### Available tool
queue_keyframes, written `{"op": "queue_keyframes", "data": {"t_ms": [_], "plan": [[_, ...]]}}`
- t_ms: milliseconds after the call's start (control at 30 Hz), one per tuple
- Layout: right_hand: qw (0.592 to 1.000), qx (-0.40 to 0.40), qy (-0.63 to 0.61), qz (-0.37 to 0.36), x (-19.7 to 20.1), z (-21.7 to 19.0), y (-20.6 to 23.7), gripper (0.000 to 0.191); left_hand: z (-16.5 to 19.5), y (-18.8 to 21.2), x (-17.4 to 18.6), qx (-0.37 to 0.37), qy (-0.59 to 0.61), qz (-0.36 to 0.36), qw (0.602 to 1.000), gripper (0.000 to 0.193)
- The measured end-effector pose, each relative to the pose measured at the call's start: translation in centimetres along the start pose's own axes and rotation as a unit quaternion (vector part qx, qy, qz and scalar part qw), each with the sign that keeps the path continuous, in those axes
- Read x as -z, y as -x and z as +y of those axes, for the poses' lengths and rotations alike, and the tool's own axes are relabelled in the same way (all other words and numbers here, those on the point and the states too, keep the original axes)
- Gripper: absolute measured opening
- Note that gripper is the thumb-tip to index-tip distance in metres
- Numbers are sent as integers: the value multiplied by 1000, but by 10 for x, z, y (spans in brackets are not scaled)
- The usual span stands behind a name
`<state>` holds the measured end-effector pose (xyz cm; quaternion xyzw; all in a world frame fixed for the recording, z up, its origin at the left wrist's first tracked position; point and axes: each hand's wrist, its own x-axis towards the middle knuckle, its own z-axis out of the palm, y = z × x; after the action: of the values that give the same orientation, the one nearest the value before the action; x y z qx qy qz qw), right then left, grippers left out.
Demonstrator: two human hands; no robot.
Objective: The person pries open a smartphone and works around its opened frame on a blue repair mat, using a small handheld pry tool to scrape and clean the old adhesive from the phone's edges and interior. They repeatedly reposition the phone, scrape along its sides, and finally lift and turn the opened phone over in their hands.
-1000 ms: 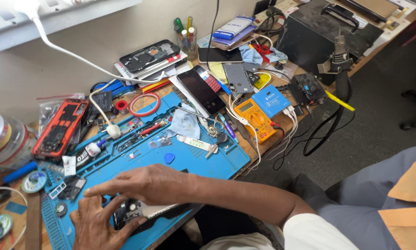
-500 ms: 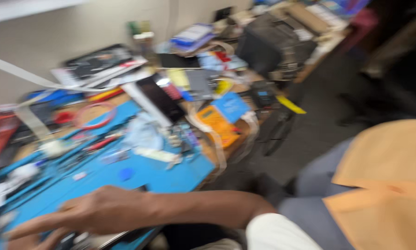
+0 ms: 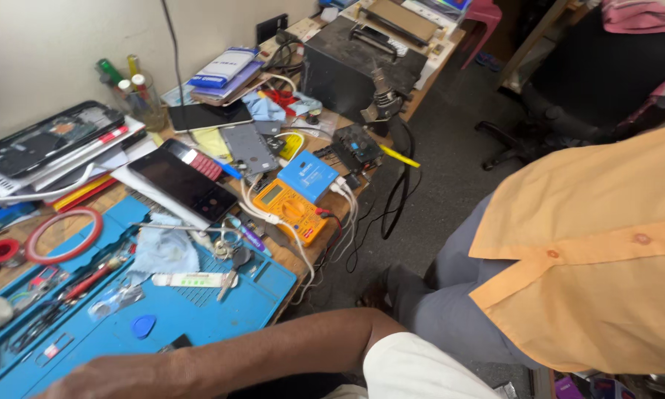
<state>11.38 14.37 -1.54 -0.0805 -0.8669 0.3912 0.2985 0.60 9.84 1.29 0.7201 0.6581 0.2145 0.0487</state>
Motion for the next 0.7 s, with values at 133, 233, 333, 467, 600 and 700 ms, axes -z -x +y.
{"op": "queue_keyframes", "data": {"t_ms": [133, 233, 333, 467, 600, 700], "plan": [[996, -5, 90, 9, 13, -40, 5, 52, -28, 44, 42, -45, 33, 34, 998, 79], [990, 17, -124, -62, 32, -53, -8, 40, -49, 88, 52, -72, 70, 66, 993, 80], [981, 145, 127, 18, 42, -67, -21, 35, -57, 110, 52, -43, 88, 23, 995, 65], [1000, 6, 13, -22, 46, -89, -33, 53, -44, 112, 63, 15, 69, 21, 997, 72], [996, -2, 5, -84, 46, -103, -43, 48, -36, 108, 82, 25, 74, 22, 997, 68], [998, -20, 22, -54, 39, -105, -39, 46, -37, 108, 81, 32, 78, 4, 996, 70]]}}
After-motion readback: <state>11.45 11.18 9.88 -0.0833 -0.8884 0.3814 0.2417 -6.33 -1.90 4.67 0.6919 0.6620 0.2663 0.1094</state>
